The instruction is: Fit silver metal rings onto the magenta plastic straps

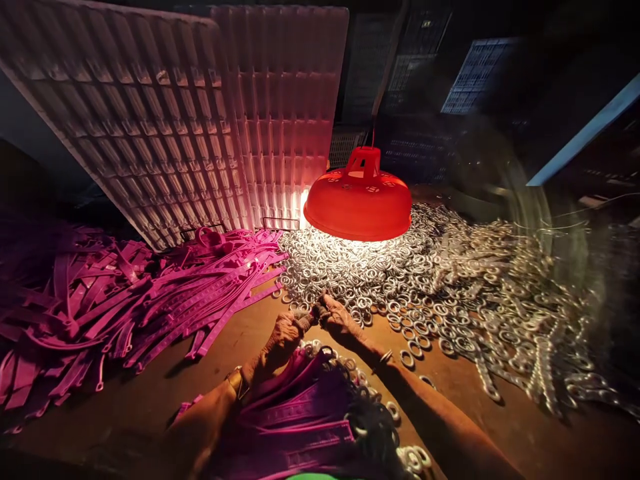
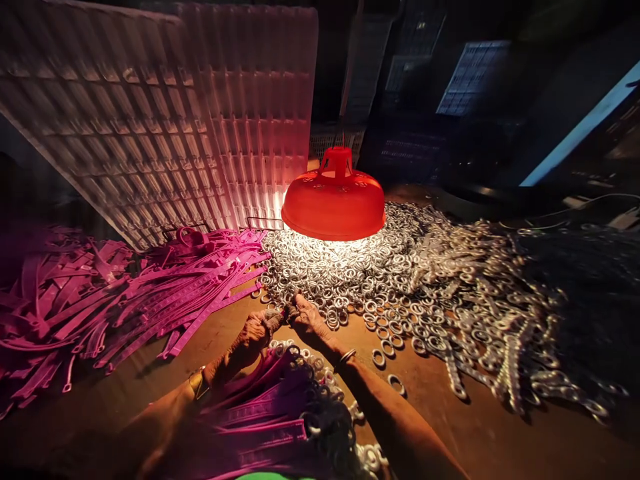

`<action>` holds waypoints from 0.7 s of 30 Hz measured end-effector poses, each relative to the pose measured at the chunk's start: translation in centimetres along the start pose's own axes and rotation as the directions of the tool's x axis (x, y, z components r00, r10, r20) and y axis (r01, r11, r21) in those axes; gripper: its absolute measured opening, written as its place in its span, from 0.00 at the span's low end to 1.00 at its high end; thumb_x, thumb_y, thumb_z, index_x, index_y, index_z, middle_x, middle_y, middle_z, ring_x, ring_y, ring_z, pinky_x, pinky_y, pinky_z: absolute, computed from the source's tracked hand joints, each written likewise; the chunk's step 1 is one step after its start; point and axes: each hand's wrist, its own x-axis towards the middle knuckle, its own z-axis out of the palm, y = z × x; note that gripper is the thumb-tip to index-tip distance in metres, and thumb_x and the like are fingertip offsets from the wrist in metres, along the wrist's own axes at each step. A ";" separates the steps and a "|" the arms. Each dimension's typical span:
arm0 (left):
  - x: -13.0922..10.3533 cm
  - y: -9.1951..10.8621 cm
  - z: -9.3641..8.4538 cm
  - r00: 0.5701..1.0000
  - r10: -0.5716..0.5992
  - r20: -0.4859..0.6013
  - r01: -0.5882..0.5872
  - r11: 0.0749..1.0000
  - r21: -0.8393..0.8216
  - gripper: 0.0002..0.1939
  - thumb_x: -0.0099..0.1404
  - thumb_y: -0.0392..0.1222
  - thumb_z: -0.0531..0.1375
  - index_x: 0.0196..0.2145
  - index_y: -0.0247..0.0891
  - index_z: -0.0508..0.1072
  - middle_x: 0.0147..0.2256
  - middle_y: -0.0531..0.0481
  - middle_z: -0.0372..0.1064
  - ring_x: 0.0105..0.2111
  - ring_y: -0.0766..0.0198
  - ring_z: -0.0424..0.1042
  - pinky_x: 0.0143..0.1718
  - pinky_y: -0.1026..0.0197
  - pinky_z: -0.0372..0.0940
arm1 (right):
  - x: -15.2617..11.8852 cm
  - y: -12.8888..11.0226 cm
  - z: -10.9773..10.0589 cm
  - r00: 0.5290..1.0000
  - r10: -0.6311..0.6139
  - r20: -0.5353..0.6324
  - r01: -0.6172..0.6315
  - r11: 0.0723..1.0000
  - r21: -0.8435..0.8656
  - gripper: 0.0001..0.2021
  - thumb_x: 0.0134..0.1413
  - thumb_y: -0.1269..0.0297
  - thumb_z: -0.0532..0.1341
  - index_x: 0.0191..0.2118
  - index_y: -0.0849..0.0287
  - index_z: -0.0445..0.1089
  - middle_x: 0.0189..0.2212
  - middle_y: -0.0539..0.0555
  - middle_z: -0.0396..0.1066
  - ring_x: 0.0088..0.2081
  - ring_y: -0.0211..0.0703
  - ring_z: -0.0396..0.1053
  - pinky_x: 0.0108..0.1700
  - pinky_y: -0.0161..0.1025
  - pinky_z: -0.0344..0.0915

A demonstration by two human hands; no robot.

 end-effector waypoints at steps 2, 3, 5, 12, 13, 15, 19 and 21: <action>0.0 0.5 0.2 0.999 -0.018 -0.045 0.019 1.000 0.023 0.15 0.52 0.50 0.62 0.21 0.38 0.63 0.18 0.56 0.56 0.20 0.70 0.55 0.21 0.66 0.51 | 0.3 -0.7 -0.4 1.000 -0.009 -0.018 0.009 1.000 0.005 0.10 0.58 0.59 0.48 0.29 0.57 0.57 0.24 0.49 0.59 0.26 0.37 0.56 0.28 0.34 0.60; 0.0 0.9 0.3 0.997 -0.050 -0.060 0.052 0.998 0.034 0.15 0.51 0.51 0.62 0.21 0.38 0.64 0.19 0.56 0.57 0.20 0.70 0.57 0.21 0.66 0.52 | 0.3 -1.1 -0.6 0.999 -0.040 -0.026 0.040 0.999 -0.006 0.10 0.59 0.59 0.48 0.29 0.57 0.56 0.25 0.50 0.59 0.27 0.37 0.57 0.30 0.35 0.61; -0.2 2.5 0.4 0.988 -0.146 -0.055 0.148 0.988 0.048 0.16 0.50 0.52 0.61 0.21 0.37 0.65 0.18 0.55 0.59 0.18 0.70 0.58 0.19 0.66 0.53 | 0.1 -2.2 -1.2 0.992 -0.126 -0.008 0.126 0.991 -0.042 0.11 0.59 0.59 0.48 0.29 0.57 0.57 0.26 0.51 0.62 0.29 0.38 0.59 0.35 0.37 0.63; -2.8 9.3 0.7 0.952 -0.245 0.183 0.221 0.965 0.140 0.18 0.45 0.51 0.65 0.14 0.35 0.65 0.11 0.60 0.50 0.14 0.76 0.44 0.16 0.65 0.37 | -6.2 -6.8 -3.1 0.975 -0.108 0.194 0.141 0.976 -0.168 0.13 0.62 0.58 0.52 0.48 0.58 0.57 0.22 0.47 0.63 0.19 0.33 0.55 0.21 0.31 0.51; -3.4 9.5 0.8 0.941 -0.253 0.223 0.220 0.962 0.165 0.17 0.46 0.51 0.65 0.15 0.34 0.67 0.12 0.59 0.52 0.14 0.75 0.46 0.16 0.65 0.39 | -7.6 -7.4 -3.2 0.972 -0.097 0.213 0.143 0.966 -0.215 0.12 0.62 0.59 0.52 0.48 0.58 0.58 0.20 0.46 0.62 0.18 0.33 0.54 0.20 0.31 0.48; -4.9 9.1 1.0 0.915 -0.261 0.307 0.216 0.961 0.174 0.17 0.48 0.50 0.65 0.17 0.32 0.71 0.14 0.56 0.57 0.16 0.73 0.50 0.17 0.65 0.43 | -10.3 -8.4 -3.1 0.972 -0.090 0.218 0.158 0.936 -0.316 0.10 0.62 0.60 0.54 0.46 0.59 0.59 0.20 0.48 0.64 0.17 0.34 0.56 0.20 0.32 0.46; -8.0 7.2 1.4 0.846 -0.289 0.448 0.256 0.957 0.134 0.18 0.55 0.52 0.62 0.22 0.32 0.74 0.19 0.51 0.63 0.20 0.69 0.57 0.21 0.63 0.51 | -14.0 -8.9 -2.4 0.979 -0.081 0.187 0.148 0.913 -0.379 0.08 0.60 0.60 0.56 0.39 0.59 0.63 0.23 0.53 0.69 0.19 0.37 0.62 0.21 0.34 0.48; -9.3 6.5 1.8 0.827 -0.297 0.477 0.264 0.955 0.137 0.17 0.57 0.51 0.62 0.23 0.32 0.72 0.20 0.51 0.63 0.22 0.69 0.57 0.23 0.63 0.52 | -15.2 -8.4 -2.1 0.981 -0.013 0.193 0.073 0.947 -0.312 0.09 0.61 0.58 0.56 0.39 0.58 0.64 0.21 0.52 0.67 0.19 0.38 0.61 0.21 0.35 0.50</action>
